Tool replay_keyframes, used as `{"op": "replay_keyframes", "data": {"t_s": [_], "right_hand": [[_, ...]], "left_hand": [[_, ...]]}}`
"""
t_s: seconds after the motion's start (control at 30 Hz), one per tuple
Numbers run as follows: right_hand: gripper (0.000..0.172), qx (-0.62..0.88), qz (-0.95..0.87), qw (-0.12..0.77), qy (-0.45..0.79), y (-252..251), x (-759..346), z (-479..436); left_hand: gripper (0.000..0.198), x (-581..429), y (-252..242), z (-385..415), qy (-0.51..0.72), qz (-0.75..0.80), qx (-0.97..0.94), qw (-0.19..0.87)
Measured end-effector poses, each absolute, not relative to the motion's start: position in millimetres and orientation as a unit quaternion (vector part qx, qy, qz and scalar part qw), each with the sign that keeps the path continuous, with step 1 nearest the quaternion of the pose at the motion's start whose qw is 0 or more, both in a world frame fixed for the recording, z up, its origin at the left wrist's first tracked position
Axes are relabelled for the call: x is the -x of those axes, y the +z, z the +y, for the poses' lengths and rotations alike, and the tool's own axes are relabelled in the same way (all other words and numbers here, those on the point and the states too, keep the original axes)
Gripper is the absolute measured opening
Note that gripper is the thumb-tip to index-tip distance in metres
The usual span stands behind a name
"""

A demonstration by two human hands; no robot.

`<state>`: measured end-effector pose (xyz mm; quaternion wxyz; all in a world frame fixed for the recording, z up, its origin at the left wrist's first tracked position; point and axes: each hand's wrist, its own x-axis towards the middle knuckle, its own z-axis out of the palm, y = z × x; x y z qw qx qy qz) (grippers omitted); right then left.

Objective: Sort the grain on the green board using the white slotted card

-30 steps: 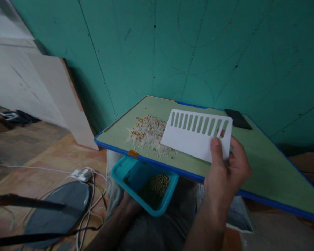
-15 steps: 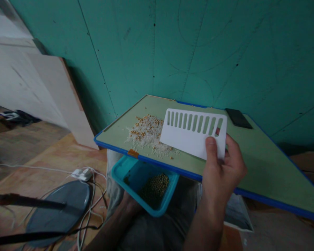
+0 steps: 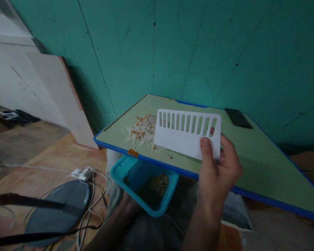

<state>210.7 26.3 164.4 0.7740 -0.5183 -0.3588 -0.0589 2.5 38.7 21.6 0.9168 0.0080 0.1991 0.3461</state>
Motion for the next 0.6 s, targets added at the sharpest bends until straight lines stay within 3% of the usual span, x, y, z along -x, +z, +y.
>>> {"op": "replay_keyframes", "data": {"t_s": [0.4,0.6], "right_hand": [[0.053,0.516,-0.358,0.777,-0.039,171,-209,24],[0.045,0.511,-0.361,0.779,-0.039,168,-210,25]], "left_hand": [[0.057,-4,37,36,0.355,0.223,0.039,0.907],[0.059,-3,27,38,0.359,0.196,0.021,0.912]]}}
